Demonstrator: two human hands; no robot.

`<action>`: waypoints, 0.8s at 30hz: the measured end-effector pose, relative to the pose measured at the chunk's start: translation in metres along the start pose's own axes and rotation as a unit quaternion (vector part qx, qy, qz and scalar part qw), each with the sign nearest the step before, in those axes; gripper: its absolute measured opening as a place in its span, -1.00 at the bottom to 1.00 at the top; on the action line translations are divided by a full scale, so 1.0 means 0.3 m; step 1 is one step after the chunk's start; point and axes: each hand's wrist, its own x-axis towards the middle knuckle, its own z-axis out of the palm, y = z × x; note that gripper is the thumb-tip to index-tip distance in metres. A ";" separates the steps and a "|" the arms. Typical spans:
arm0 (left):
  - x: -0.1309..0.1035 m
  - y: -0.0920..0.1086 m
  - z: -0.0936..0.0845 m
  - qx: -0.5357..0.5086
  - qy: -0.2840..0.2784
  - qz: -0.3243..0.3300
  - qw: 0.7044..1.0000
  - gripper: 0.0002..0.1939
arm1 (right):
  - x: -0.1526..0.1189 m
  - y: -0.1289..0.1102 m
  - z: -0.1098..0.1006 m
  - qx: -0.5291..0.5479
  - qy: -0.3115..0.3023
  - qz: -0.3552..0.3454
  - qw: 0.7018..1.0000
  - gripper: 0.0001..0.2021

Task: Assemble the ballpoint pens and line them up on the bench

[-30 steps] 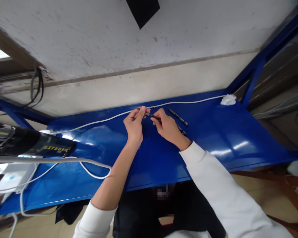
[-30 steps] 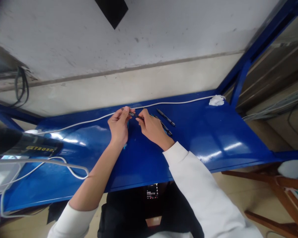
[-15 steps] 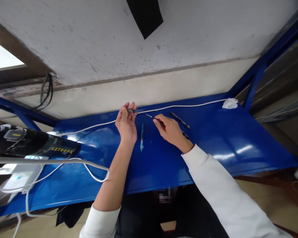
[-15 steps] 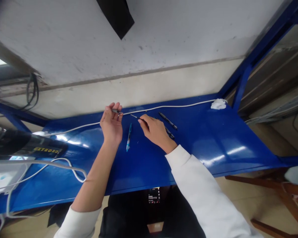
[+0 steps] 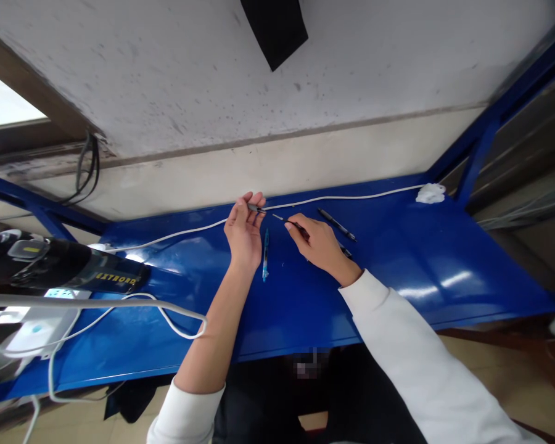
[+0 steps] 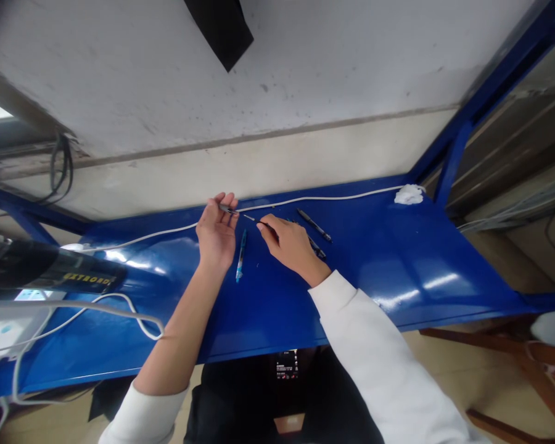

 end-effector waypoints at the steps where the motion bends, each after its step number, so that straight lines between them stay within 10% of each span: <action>1: -0.005 0.000 0.007 -0.001 -0.003 0.001 1.000 -0.46 | 0.000 0.000 0.000 -0.001 -0.001 -0.001 1.000 -0.71; 24: -0.031 -0.020 0.040 0.001 -0.048 0.021 0.999 -0.59 | 0.000 0.005 0.002 -0.008 0.005 -0.008 1.000 -0.75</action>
